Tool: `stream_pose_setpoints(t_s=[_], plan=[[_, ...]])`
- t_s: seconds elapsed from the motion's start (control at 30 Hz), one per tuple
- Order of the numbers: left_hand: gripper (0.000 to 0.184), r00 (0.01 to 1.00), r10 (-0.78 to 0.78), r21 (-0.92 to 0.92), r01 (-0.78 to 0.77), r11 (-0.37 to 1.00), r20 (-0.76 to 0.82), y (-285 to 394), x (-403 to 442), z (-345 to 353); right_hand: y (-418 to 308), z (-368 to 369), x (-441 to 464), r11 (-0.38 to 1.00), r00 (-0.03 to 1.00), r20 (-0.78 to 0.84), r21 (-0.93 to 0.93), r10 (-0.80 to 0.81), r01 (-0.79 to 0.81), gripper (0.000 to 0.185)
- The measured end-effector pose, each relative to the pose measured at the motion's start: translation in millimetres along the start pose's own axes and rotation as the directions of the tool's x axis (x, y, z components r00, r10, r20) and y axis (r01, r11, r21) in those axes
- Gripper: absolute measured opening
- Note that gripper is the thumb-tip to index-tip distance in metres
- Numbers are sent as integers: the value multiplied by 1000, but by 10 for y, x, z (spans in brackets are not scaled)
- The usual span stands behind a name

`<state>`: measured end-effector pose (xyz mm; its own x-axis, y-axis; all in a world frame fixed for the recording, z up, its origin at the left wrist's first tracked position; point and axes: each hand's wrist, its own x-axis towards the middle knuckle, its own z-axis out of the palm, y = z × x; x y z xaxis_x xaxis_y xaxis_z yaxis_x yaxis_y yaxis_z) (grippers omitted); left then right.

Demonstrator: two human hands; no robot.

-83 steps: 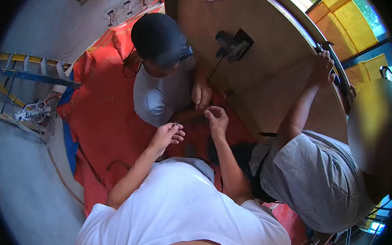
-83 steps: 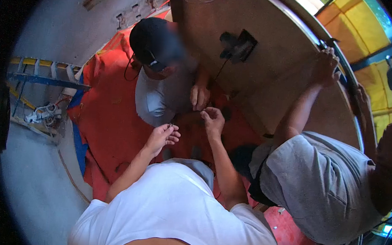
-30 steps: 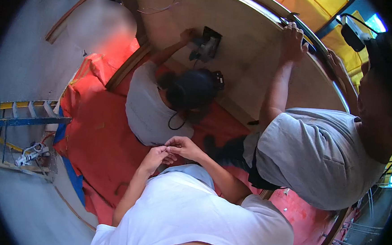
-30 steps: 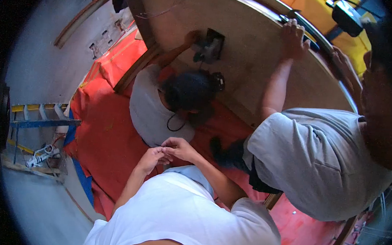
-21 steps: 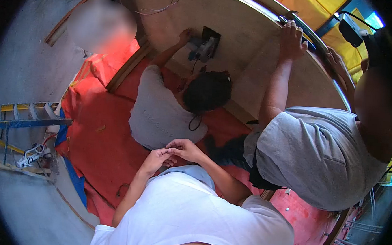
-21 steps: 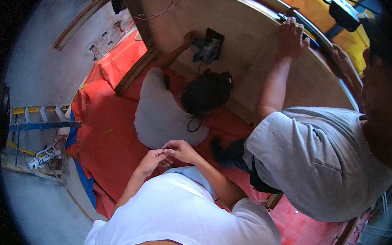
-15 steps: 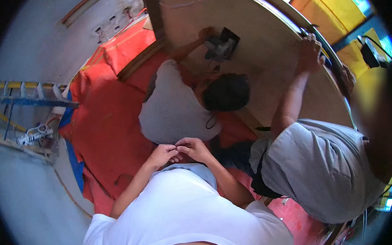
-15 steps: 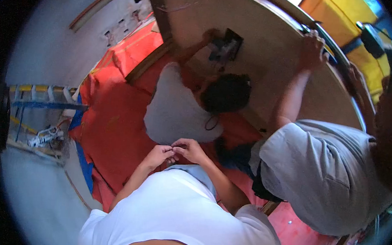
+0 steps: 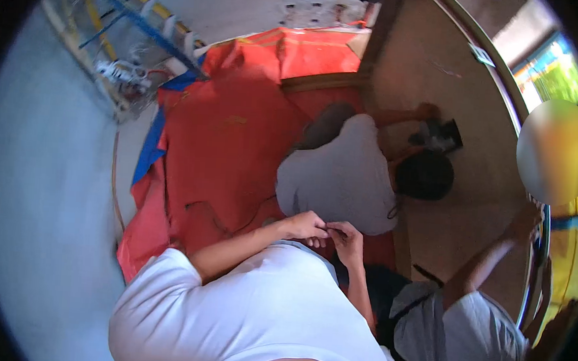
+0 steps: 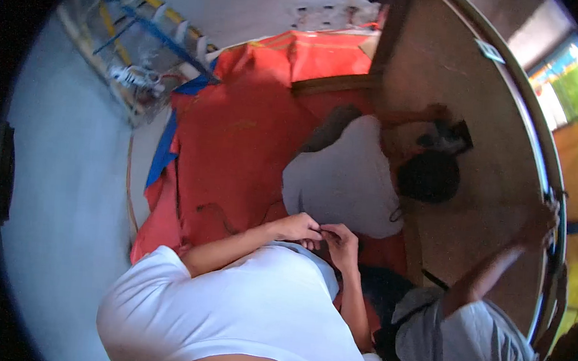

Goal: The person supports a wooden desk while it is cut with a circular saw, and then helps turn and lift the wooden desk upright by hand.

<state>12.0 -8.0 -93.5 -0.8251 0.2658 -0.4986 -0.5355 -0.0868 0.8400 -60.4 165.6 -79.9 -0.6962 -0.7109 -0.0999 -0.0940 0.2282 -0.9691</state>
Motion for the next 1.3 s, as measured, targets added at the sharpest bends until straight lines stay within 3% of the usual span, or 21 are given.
stream_pose_setpoints(t_s=[0.2, 0.33, 0.37, 0.47, 0.6, 0.73, 0.77, 0.9, 1.07, 1.13, 1.17, 1.3], plan=[[21, 995, -23, 28, 26, 999, -100, 9, 12, 18, -213, 31, 54, 968, 999, -34, -251, 11, -19, 13], [23, 985, 31, 21, -28, 999, -168, -55, 38, -108, -150, 29, 112, 995, 997, -73, -99, 0, -8, 12], [24, 987, 57, 14, -56, 998, -150, -77, 48, -126, -134, 2, 117, 988, 994, -62, -123, 87, -94, 15], [25, 986, 109, 87, -98, 991, -129, -148, 109, -112, -119, -37, 91, 969, 993, -48, -216, 112, -120, 15], [23, 979, 123, 112, -106, 988, -163, -54, 47, -69, 77, -62, 100, 979, 994, -42, -176, 98, -104, 14], [22, 979, 131, 104, -116, 988, -157, -135, 144, -78, 74, -35, 74, 995, 997, -33, -74, 63, -66, 15], [21, 975, 146, 85, -133, 987, -169, -155, 167, -62, 57, -26, 58, 997, 998, -18, 47, 68, -67, 13], [19, 964, 165, 183, -127, 975, -210, -212, 278, -59, 28, 2, 70, 998, 997, -36, 1, 62, -62, 11], [19, 943, 276, 248, -227, 942, -184, -206, 261, -76, -103, 9, 84, 999, 1000, 21, -36, 8, -7, 13], [18, 945, 281, 326, -215, 921, -170, -174, 234, -97, 70, 27, 105, 999, 1000, -8, 34, -14, 14, 11], [18, 944, 264, 246, -213, 946, -199, -173, 227, -85, 162, 12, 124, 997, 999, -25, 73, -27, 28, 11], [19, 947, 278, 325, -214, 921, -164, -112, 167, -96, 197, -52, 160, 987, 997, 32, -139, -76, 80, 11]])
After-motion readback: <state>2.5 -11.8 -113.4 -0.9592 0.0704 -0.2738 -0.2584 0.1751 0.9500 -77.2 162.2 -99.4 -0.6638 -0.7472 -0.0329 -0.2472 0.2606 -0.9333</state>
